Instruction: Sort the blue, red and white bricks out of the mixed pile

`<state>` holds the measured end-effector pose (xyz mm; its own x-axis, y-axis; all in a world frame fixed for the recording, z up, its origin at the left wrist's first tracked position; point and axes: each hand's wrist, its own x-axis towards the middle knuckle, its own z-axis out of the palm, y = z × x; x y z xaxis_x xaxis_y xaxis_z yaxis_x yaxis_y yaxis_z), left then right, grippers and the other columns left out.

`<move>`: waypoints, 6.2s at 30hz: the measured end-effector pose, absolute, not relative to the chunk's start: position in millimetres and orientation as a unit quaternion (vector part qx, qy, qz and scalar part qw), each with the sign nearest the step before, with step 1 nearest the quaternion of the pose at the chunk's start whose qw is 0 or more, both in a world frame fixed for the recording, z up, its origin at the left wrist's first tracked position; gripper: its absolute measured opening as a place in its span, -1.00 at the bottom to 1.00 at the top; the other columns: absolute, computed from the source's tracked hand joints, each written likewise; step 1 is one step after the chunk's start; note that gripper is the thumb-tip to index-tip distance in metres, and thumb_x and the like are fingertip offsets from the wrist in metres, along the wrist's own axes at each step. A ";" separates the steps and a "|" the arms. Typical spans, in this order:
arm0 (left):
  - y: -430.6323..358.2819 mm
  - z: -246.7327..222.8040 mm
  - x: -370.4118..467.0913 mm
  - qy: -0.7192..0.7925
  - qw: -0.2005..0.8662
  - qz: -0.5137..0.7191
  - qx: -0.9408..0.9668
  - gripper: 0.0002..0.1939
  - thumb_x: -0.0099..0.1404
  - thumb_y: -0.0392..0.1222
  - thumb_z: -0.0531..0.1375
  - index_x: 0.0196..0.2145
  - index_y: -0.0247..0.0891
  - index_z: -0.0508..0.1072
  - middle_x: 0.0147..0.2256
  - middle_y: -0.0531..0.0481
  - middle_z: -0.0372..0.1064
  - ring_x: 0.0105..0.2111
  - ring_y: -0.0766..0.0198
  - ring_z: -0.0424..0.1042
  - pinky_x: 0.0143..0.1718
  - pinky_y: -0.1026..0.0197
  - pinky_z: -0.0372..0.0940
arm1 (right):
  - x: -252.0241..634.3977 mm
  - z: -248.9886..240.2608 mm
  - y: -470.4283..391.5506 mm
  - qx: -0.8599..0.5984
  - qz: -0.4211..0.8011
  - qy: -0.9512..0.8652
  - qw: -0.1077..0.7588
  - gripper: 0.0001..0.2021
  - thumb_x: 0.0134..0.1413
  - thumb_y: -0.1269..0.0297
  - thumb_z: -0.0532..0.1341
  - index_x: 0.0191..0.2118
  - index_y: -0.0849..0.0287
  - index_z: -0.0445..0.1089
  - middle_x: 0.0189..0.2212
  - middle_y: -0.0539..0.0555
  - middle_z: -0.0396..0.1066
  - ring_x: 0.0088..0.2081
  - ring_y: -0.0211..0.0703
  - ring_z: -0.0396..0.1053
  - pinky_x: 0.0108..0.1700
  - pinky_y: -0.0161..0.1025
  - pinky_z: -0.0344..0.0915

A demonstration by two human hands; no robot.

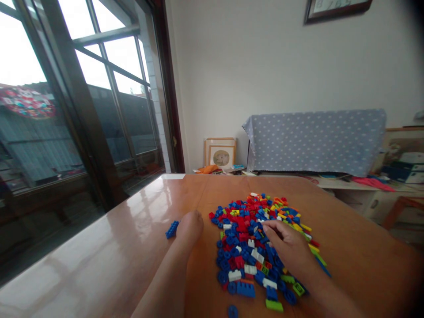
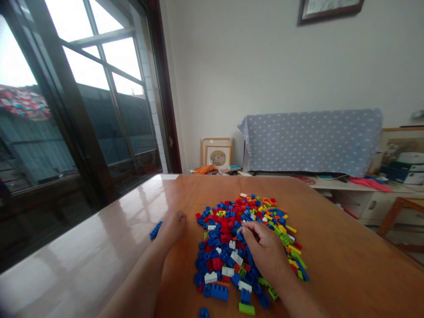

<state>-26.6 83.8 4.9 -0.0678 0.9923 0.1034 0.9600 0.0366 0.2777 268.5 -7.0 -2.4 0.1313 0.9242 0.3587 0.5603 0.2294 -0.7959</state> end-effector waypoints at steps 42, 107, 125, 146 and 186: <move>59.9 3.0 40.2 0.383 0.152 0.278 0.868 -0.80 0.31 -0.23 0.14 -0.12 -0.18 0.47 -0.11 -0.08 0.45 -0.05 0.11 0.38 0.01 0.14 0.27 | 287.4 -35.7 18.2 -0.622 0.046 -0.710 0.327 -0.61 0.27 0.05 0.09 0.04 0.11 0.49 0.01 0.14 0.50 0.08 0.04 0.38 0.15 -0.02 0.24; 49.4 7.8 62.0 0.473 0.102 0.221 0.847 -0.77 0.12 -0.25 0.19 -0.24 -0.10 0.51 -0.12 -0.08 0.43 -0.04 -0.03 0.33 -0.04 -0.04 0.18 | 274.3 -4.4 -3.3 -0.627 0.054 -0.727 0.275 -0.81 0.04 0.25 0.24 -0.17 0.03 0.42 -0.16 0.03 0.50 -0.08 -0.02 0.39 -0.10 -0.19 0.20; 54.6 8.9 58.8 0.409 0.231 0.367 0.803 -0.74 0.20 -0.30 0.15 -0.12 -0.21 0.43 -0.13 -0.06 0.43 -0.10 0.15 0.40 -0.04 0.15 0.28 | 281.0 -11.5 6.4 -0.647 0.057 -0.703 0.290 -0.60 0.12 0.24 0.17 0.10 0.00 0.36 -0.07 0.09 0.49 -0.04 0.00 0.41 -0.06 -0.17 0.23; 39.4 0.4 65.3 0.332 0.391 0.393 0.763 -0.66 0.27 -0.29 0.16 0.01 -0.24 0.41 -0.22 -0.01 0.46 -0.22 0.25 0.42 -0.17 0.24 0.30 | 265.8 -4.9 2.7 -0.516 0.410 -0.538 0.526 -0.69 0.09 0.11 0.25 -0.08 0.11 0.35 -0.28 0.01 0.46 -0.26 -0.13 0.39 -0.29 -0.27 0.28; 23.1 10.2 76.9 0.334 0.255 0.422 0.803 -0.56 0.28 -0.29 0.19 0.12 -0.17 0.41 0.07 -0.05 0.44 0.09 0.19 0.40 0.17 0.14 0.25 | 252.4 -2.3 -9.1 -0.504 0.389 -0.600 0.485 -0.51 0.27 -0.14 0.07 0.10 0.11 0.34 -0.41 -0.01 0.43 -0.44 -0.18 0.36 -0.45 -0.28 0.26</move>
